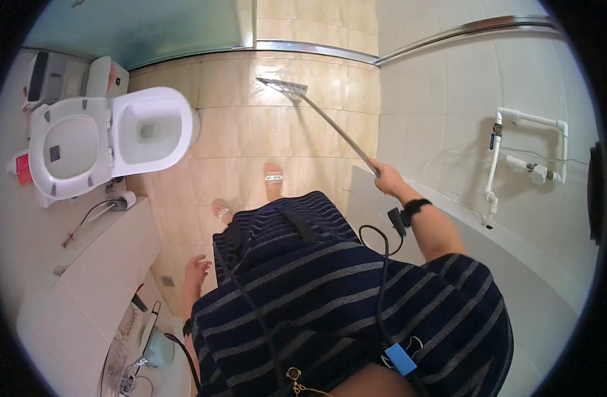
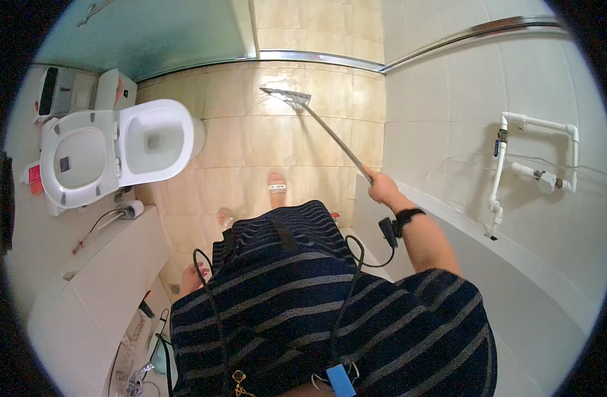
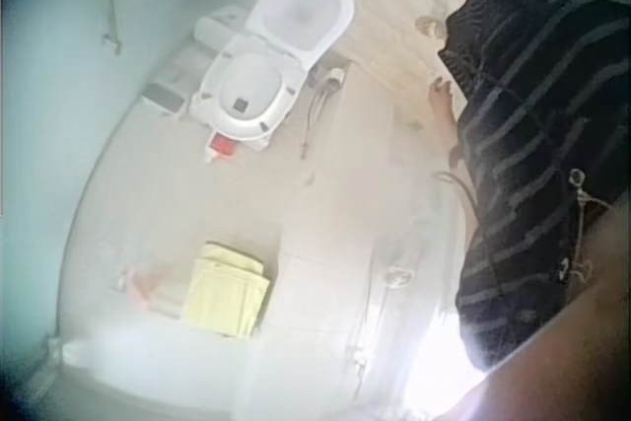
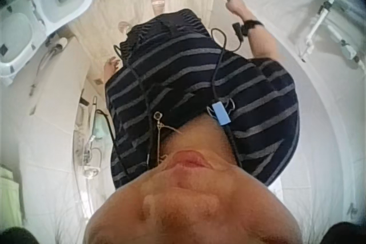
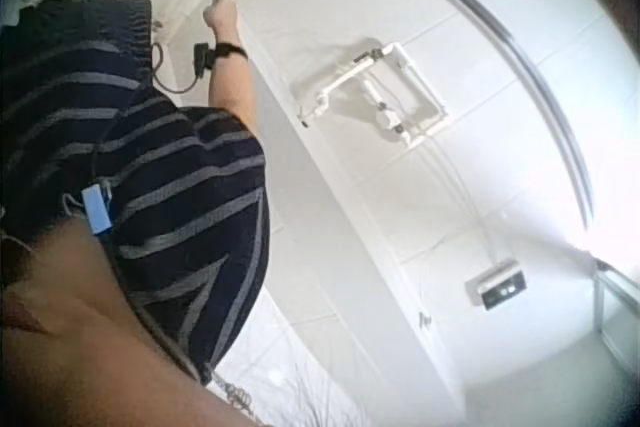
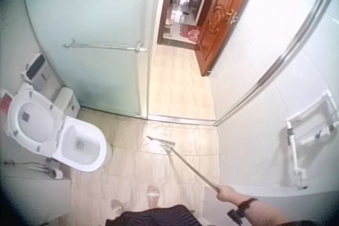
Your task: The person scrapes water across the bathroom floor using a floor squeegee, picks up debris near the floor drain by hand, and connects a shower head to a hose.
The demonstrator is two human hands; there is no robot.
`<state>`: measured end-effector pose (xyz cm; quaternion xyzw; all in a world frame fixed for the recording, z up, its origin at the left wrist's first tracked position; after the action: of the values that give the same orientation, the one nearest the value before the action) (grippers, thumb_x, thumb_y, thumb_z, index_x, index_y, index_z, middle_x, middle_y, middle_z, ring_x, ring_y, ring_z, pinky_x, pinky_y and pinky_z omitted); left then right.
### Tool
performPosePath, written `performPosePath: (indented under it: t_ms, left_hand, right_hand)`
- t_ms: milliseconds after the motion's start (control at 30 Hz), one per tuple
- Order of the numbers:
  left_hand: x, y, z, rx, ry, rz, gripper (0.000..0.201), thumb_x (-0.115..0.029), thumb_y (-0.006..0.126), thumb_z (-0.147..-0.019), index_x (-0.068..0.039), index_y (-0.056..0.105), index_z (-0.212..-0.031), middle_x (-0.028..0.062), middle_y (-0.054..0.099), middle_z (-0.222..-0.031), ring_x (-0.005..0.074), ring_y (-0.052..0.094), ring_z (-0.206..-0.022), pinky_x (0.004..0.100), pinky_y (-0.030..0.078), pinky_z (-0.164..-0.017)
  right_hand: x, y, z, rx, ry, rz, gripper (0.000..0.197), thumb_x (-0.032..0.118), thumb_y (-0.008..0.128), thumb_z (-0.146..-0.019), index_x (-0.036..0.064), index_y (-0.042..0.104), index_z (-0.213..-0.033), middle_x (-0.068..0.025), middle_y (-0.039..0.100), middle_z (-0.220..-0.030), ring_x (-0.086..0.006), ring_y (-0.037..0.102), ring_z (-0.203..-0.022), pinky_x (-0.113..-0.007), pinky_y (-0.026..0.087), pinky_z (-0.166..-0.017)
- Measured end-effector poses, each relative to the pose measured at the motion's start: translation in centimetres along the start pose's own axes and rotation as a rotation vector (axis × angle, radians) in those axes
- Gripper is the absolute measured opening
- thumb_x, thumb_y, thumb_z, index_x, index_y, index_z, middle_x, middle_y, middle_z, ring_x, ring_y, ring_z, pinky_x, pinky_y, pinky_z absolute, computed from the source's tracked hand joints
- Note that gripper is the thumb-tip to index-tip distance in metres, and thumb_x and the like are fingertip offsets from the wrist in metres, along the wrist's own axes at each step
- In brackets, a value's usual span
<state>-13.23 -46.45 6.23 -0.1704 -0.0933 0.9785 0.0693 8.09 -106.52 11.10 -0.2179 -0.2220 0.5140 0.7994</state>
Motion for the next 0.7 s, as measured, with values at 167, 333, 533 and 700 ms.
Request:
performPosePath:
  t_ms: [167, 333, 533, 700]
  left_hand:
    - [-0.6, 0.9, -1.2, -0.034, 0.012, -0.02, 0.03, -0.01, 0.05, -0.079, -0.005, 0.052, -0.109, 0.0077, 0.062, -0.086, 0.0144, 0.057, -0.077, 0.0268, 0.045, -0.061]
    - [-4.7, 2.1, -3.2, 0.084, 0.076, -0.201, 0.027, -0.008, 0.048, -0.08, -0.005, 0.054, -0.106, 0.0076, 0.063, -0.083, 0.0141, 0.058, -0.075, 0.0255, 0.045, -0.06]
    - [-11.6, 1.3, -5.9, -0.022, 0.177, -0.267, 0.026, -0.007, 0.047, -0.079, -0.004, 0.054, -0.104, 0.0077, 0.064, -0.081, 0.0128, 0.058, -0.072, 0.0235, 0.045, -0.058]
    - [-17.0, 1.5, -10.1, 0.017, 0.225, -0.25, 0.026, -0.007, 0.047, -0.079, -0.004, 0.054, -0.104, 0.0072, 0.064, -0.08, 0.0115, 0.055, -0.065, 0.0225, 0.043, -0.055]
  right_hand:
    - [-2.7, 2.7, 5.9, 0.002, 0.23, -0.457, 0.065, -0.001, 0.043, -0.069, 0.019, 0.035, -0.131, -0.0166, 0.061, -0.084, -0.0234, 0.058, -0.056, -0.033, 0.045, -0.049]
    - [-7.4, 1.2, -1.8, -0.257, 0.344, -0.836, 0.049, -0.003, 0.047, -0.072, 0.004, 0.042, -0.12, -0.0046, 0.044, -0.048, -0.0153, 0.041, -0.034, -0.031, 0.034, -0.032]
    - [-1.5, -10.6, -8.1, -0.045, 0.128, -0.841, 0.023, 0.006, 0.044, -0.069, 0.0087, 0.042, -0.046, -0.0038, 0.044, -0.044, -0.0157, 0.04, -0.037, -0.032, 0.031, -0.039]
    - [2.9, -10.3, -12.1, -0.03, 0.312, -0.667, 0.014, 0.0, 0.039, -0.072, 0.0, 0.051, -0.064, -0.0086, 0.051, -0.053, -0.019, 0.046, -0.042, -0.035, 0.035, -0.038]
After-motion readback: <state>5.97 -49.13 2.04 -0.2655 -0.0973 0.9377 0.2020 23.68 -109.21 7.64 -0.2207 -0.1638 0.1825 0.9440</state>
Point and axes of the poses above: each hand's wrist, its own z-axis away from the middle knuckle, its own y-axis out of the palm, x = y × z, the point moved 6 cm from there along -z, towards the middle knuckle
